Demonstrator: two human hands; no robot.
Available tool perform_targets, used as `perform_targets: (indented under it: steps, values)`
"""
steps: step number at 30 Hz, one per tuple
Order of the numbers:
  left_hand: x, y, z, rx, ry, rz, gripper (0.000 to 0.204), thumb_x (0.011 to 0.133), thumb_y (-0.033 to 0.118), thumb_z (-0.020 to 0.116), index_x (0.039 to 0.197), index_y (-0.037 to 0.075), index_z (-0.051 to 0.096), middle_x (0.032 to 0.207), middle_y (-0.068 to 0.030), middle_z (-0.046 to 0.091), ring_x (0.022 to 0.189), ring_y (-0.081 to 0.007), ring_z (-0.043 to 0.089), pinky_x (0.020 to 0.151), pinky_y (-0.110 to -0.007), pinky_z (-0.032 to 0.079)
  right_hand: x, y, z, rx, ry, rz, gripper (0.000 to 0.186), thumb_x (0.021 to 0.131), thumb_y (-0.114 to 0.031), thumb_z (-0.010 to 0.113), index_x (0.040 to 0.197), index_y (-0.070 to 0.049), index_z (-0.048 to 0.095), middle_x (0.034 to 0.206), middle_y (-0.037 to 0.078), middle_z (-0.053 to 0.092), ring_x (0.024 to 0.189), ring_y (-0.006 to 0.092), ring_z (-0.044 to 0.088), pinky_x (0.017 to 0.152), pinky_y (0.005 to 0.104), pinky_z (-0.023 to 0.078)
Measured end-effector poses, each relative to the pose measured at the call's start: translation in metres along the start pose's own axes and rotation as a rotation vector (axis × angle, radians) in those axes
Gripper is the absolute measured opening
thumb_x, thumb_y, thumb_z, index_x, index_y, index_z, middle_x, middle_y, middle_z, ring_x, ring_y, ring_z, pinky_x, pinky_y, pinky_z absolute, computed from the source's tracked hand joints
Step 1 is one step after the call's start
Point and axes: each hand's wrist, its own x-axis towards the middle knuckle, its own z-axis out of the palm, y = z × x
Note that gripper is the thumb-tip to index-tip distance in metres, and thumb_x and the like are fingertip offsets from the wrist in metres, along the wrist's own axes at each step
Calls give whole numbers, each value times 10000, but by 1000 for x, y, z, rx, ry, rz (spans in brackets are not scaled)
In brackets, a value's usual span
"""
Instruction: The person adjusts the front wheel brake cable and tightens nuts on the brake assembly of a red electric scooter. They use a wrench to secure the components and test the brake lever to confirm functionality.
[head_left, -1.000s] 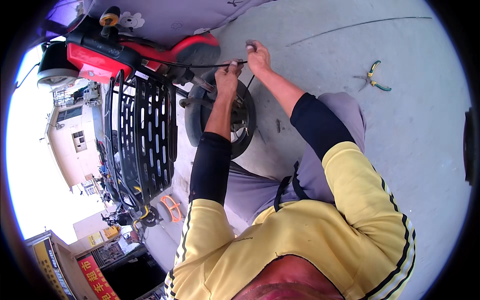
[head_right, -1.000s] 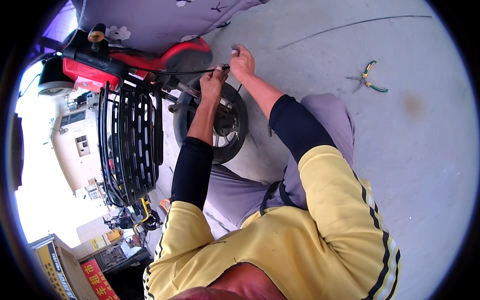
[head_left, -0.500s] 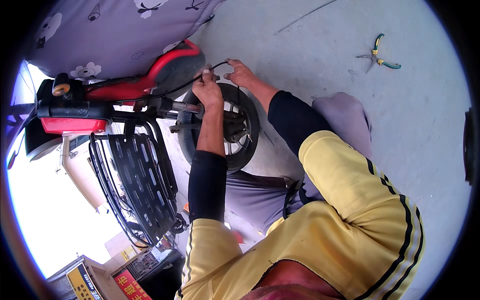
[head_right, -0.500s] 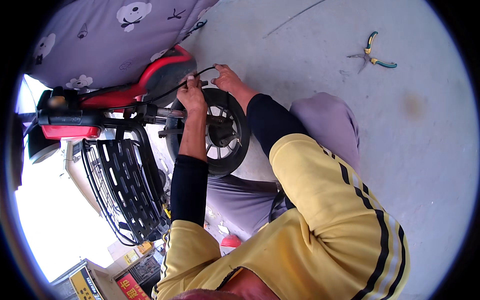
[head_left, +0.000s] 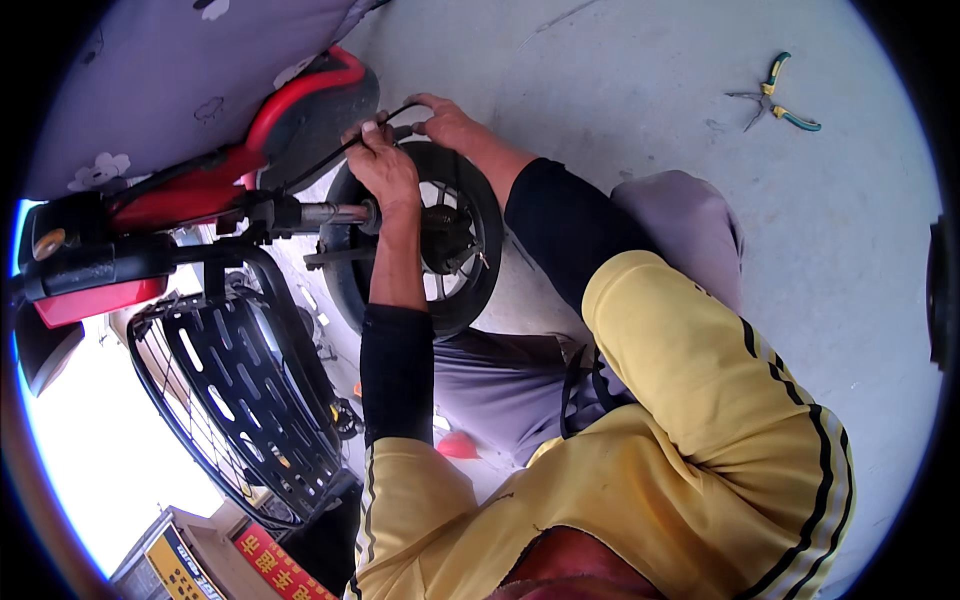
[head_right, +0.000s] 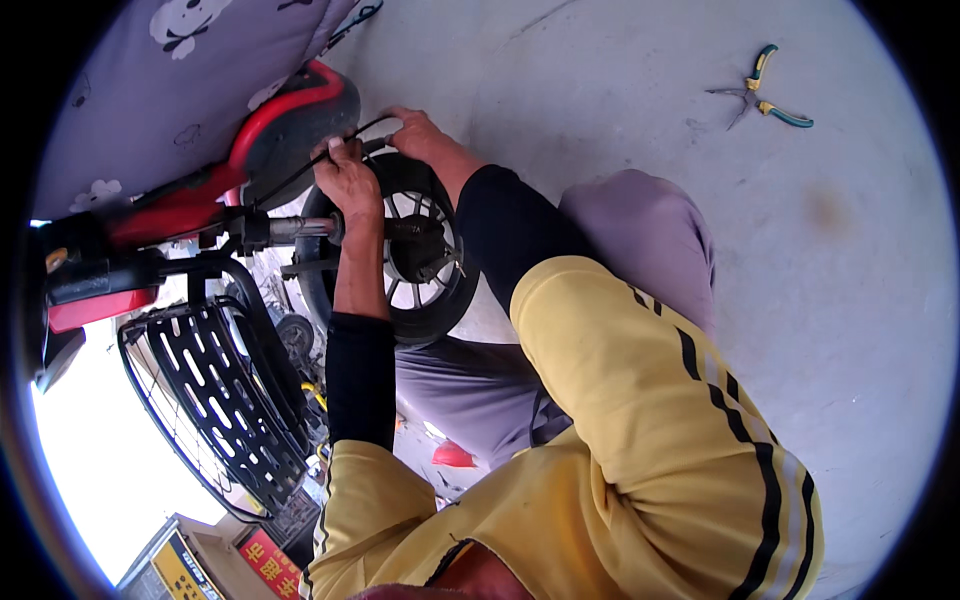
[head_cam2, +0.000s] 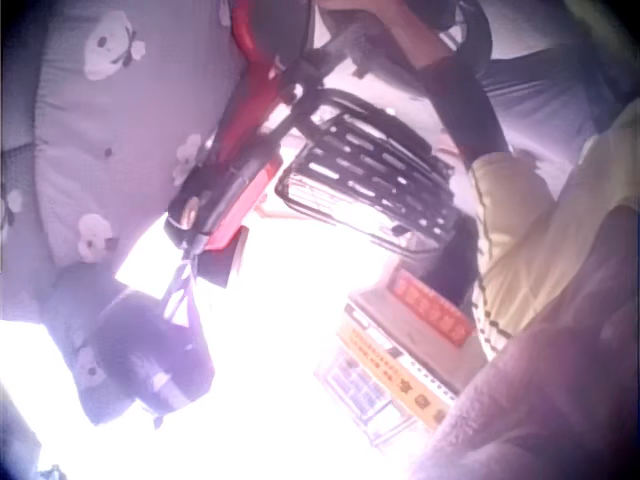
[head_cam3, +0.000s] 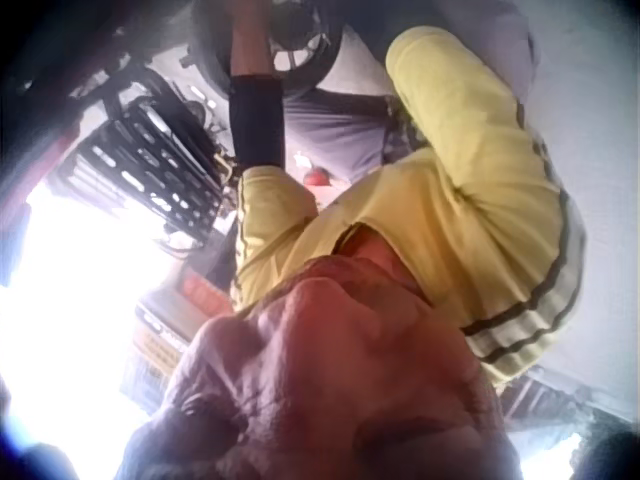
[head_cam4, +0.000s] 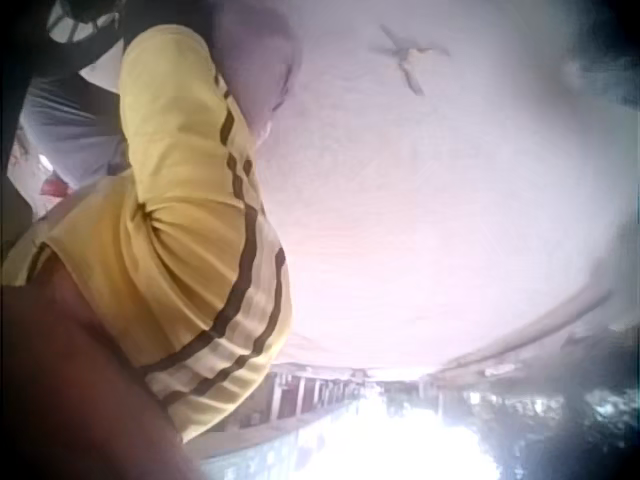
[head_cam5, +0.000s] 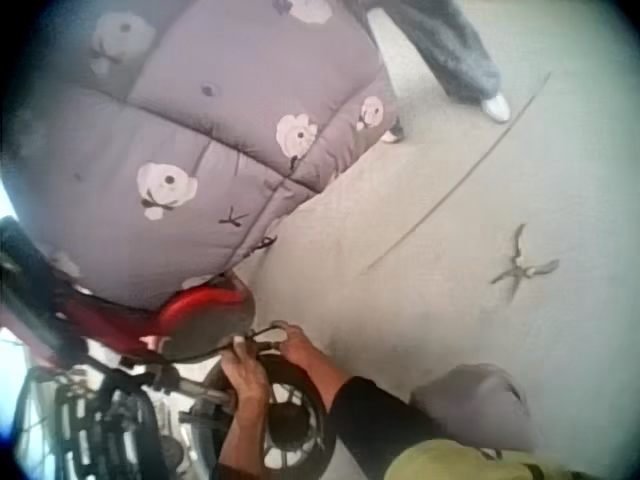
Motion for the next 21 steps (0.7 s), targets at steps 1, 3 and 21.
perform_targets:
  steps: [1,3,21]
  values:
    - [-1,3,5,16,-16,36,166,1085,111,495,1149,-40,519,1072,-143,644,985,-215,639,898,-352,559,4,3,-1,-10,62,-9,697,822,-276,784,1452,-96,547,1324,252,640,1265,411,583,1092,409,469]
    - [-1,5,13,17,-9,12,167,1088,123,495,1158,-26,523,1092,-156,651,1015,-236,653,930,-385,568,6,11,3,-15,174,35,722,822,-273,789,1463,-73,524,1310,258,647,1249,409,598,1071,408,482]
    - [19,41,26,-33,-55,-46,343,1070,226,545,1283,-42,563,1198,-149,673,1075,-221,653,966,-381,529,-41,-26,-5,141,10,83,752,621,-341,978,1193,11,640,1053,189,729,980,294,712,877,387,557]
